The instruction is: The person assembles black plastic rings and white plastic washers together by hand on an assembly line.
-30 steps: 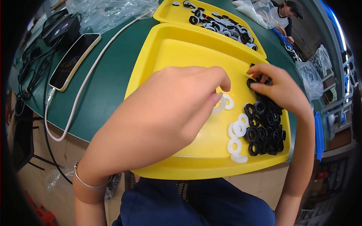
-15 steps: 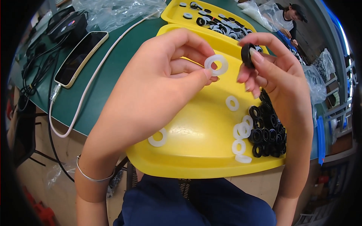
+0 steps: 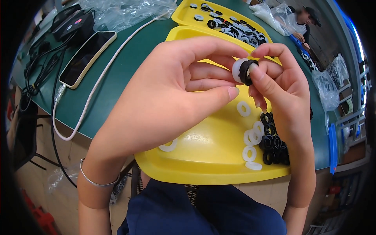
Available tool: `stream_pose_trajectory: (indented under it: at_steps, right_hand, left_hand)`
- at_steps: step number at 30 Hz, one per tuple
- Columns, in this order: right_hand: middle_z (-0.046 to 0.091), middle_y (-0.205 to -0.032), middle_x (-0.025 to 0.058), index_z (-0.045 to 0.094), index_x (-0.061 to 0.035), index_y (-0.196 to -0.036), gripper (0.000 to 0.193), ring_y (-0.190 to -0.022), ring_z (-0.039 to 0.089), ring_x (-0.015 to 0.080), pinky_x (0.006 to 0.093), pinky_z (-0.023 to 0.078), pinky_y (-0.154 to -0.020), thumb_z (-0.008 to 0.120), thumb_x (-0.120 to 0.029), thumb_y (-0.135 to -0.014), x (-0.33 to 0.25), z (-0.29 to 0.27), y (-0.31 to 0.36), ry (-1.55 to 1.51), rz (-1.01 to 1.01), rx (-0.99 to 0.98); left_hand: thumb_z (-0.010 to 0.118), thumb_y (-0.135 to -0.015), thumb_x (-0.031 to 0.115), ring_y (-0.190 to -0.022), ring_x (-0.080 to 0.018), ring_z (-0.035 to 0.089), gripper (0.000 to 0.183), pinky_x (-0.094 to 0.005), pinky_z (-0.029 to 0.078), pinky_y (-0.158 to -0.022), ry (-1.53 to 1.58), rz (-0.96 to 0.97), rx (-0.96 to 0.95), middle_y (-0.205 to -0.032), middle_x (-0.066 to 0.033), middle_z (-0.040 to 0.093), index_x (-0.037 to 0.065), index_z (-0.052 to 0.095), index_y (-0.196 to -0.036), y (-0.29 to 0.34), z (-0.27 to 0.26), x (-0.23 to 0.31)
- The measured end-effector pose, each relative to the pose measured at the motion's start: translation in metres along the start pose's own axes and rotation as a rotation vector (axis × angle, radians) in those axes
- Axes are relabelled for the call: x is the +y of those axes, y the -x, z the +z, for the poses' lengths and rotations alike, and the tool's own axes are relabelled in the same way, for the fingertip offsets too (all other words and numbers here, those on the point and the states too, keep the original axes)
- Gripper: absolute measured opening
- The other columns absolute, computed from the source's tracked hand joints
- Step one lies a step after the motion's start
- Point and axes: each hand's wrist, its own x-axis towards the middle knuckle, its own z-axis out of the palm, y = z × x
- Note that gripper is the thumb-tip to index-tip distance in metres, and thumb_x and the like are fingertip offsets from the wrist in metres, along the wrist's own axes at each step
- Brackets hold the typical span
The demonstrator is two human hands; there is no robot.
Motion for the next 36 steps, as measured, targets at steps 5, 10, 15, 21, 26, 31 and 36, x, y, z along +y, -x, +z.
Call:
stream_pose_trajectory:
  at_steps: [5, 10, 15, 21, 26, 31, 36]
  right_hand:
    - [0.055, -0.078, -0.0024, 0.049, -0.0011, -0.115, 0.026, -0.059, 0.045, 0.0005, 0.0135, 0.029, -0.048, 0.053, -0.013, -0.092, -0.003, -0.010, -0.001, 0.035, -0.065, -0.011]
    - [0.057, -0.066, 0.0059, 0.045, -0.0030, -0.111, 0.021, -0.047, 0.048, 0.0064, 0.0175, 0.034, -0.041, 0.049, -0.014, -0.094, -0.004, -0.007, 0.001, -0.155, 0.090, -0.039]
    - [0.059, -0.066, 0.0105, 0.039, -0.0039, -0.106, 0.018, -0.047, 0.051, 0.0108, 0.0194, 0.039, -0.043, 0.049, -0.014, -0.094, -0.005, 0.002, 0.007, -0.104, 0.061, -0.098]
    - [0.060, -0.071, 0.0080, 0.039, -0.0034, -0.111, 0.022, -0.054, 0.053, 0.0077, 0.0180, 0.040, -0.050, 0.051, -0.011, -0.094, -0.002, 0.006, 0.010, -0.035, 0.017, -0.103]
    - [0.062, -0.074, 0.0054, 0.037, -0.0026, -0.117, 0.029, -0.059, 0.052, 0.0064, 0.0176, 0.040, -0.054, 0.053, -0.008, -0.092, 0.004, -0.002, 0.010, 0.254, -0.110, -0.121]
    - [0.063, -0.079, 0.0055, 0.039, -0.0016, -0.116, 0.031, -0.062, 0.053, 0.0064, 0.0184, 0.042, -0.058, 0.055, -0.002, -0.089, 0.002, -0.002, 0.011, 0.468, -0.187, -0.092]
    - [0.064, -0.084, 0.0083, 0.047, 0.0008, -0.106, 0.024, -0.070, 0.058, 0.0086, 0.0203, 0.045, -0.063, 0.058, 0.002, -0.085, 0.001, -0.003, 0.013, 0.676, -0.261, -0.090]
  left_hand:
    - [0.059, -0.081, -0.005, -0.104, -0.0203, 0.061, 0.037, -0.0279, 0.048, -0.090, -0.021, -0.016, 0.013, -0.108, -0.0101, 0.058, -0.005, 0.050, -0.118, 0.001, 0.000, 0.007]
    - [0.061, -0.083, -0.002, -0.093, -0.0123, 0.060, 0.033, -0.0251, 0.047, -0.084, -0.143, -0.005, 0.059, -0.100, -0.0070, 0.059, -0.002, 0.052, -0.114, -0.002, -0.002, 0.002]
    - [0.062, -0.083, 0.000, -0.090, -0.0104, 0.059, 0.027, -0.0242, 0.047, -0.082, -0.258, 0.027, 0.056, -0.098, -0.0062, 0.060, -0.002, 0.055, -0.110, -0.001, -0.006, 0.000]
    - [0.060, -0.083, -0.002, -0.098, -0.0144, 0.059, 0.027, -0.0269, 0.048, -0.088, -0.070, 0.028, 0.055, -0.104, -0.0090, 0.060, -0.003, 0.056, -0.109, 0.001, -0.003, 0.004]
    - [0.056, -0.082, -0.007, -0.102, -0.0185, 0.060, 0.034, -0.0297, 0.047, -0.092, -0.076, 0.071, -0.005, -0.106, -0.0120, 0.060, -0.006, 0.055, -0.117, 0.002, 0.000, -0.001]
    - [0.057, -0.079, -0.011, -0.097, -0.0184, 0.062, 0.033, -0.0280, 0.049, -0.088, -0.422, 0.240, -0.017, -0.099, -0.0126, 0.063, -0.008, 0.059, -0.111, 0.005, 0.001, -0.002]
    - [0.061, -0.076, -0.010, -0.083, -0.0171, 0.066, 0.026, -0.0265, 0.050, -0.079, -0.581, 0.314, 0.024, -0.092, -0.0105, 0.064, -0.006, 0.062, -0.102, 0.002, 0.001, -0.008]
